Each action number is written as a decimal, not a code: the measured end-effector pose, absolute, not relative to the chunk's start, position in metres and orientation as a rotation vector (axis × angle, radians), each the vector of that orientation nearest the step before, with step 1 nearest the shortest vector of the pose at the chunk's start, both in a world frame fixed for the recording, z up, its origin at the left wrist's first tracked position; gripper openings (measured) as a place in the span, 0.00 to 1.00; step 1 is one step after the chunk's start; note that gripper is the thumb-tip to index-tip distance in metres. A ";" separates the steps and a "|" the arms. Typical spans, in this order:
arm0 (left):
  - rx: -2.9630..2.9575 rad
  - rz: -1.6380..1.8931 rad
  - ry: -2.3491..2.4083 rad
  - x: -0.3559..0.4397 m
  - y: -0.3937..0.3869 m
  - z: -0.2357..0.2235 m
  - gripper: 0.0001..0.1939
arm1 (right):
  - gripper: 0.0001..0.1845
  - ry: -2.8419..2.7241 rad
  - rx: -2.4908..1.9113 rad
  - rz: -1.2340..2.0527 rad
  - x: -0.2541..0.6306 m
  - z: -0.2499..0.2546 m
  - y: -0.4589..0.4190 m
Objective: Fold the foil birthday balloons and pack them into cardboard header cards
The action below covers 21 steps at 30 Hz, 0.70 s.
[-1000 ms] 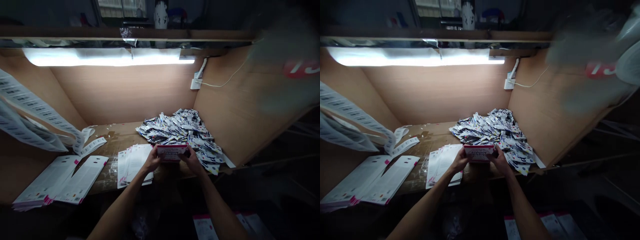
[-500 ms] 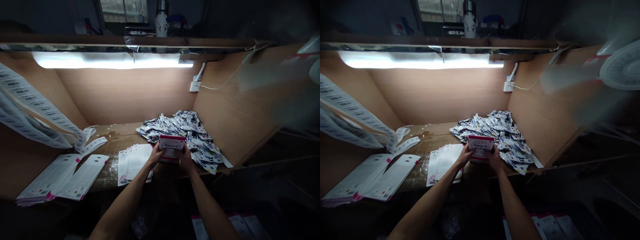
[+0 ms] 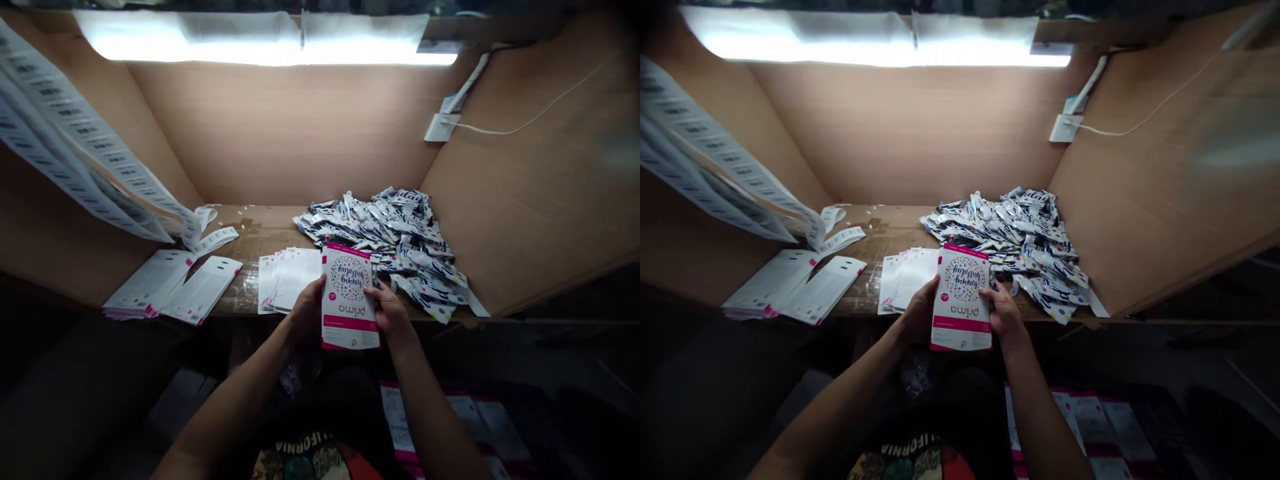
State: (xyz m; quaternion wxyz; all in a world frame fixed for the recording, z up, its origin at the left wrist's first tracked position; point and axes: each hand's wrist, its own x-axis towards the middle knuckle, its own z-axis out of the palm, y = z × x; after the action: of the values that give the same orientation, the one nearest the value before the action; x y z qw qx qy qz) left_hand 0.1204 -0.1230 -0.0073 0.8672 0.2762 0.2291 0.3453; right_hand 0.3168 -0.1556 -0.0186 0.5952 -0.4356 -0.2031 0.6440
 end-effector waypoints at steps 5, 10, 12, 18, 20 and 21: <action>0.661 0.863 0.580 0.103 -0.149 -0.005 0.29 | 0.29 -0.551 -0.993 1.558 0.303 -0.025 -0.169; 0.971 1.126 0.772 0.084 -0.180 -0.001 0.22 | 0.28 -0.576 -1.009 1.523 0.275 -0.029 -0.190; 0.965 1.255 0.890 0.073 -0.190 -0.003 0.18 | 0.29 -0.570 -1.025 1.443 0.265 -0.030 -0.192; 0.670 1.611 1.091 -0.010 -0.197 -0.010 0.18 | 0.31 -0.571 -1.068 1.270 0.260 -0.019 -0.142; 0.583 1.658 1.082 -0.042 -0.199 -0.010 0.20 | 0.30 -0.617 -1.058 1.265 0.255 -0.012 -0.112; 0.546 1.666 1.063 -0.055 -0.200 -0.009 0.22 | 0.29 -0.661 -1.084 1.262 0.251 -0.009 -0.097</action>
State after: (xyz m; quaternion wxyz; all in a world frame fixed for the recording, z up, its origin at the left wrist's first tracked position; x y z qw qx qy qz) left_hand -0.0549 -0.2000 -0.0094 0.5190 0.2277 0.4433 0.6945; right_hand 0.2510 -0.0968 -0.0085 0.6257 -0.4723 -0.2881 0.5499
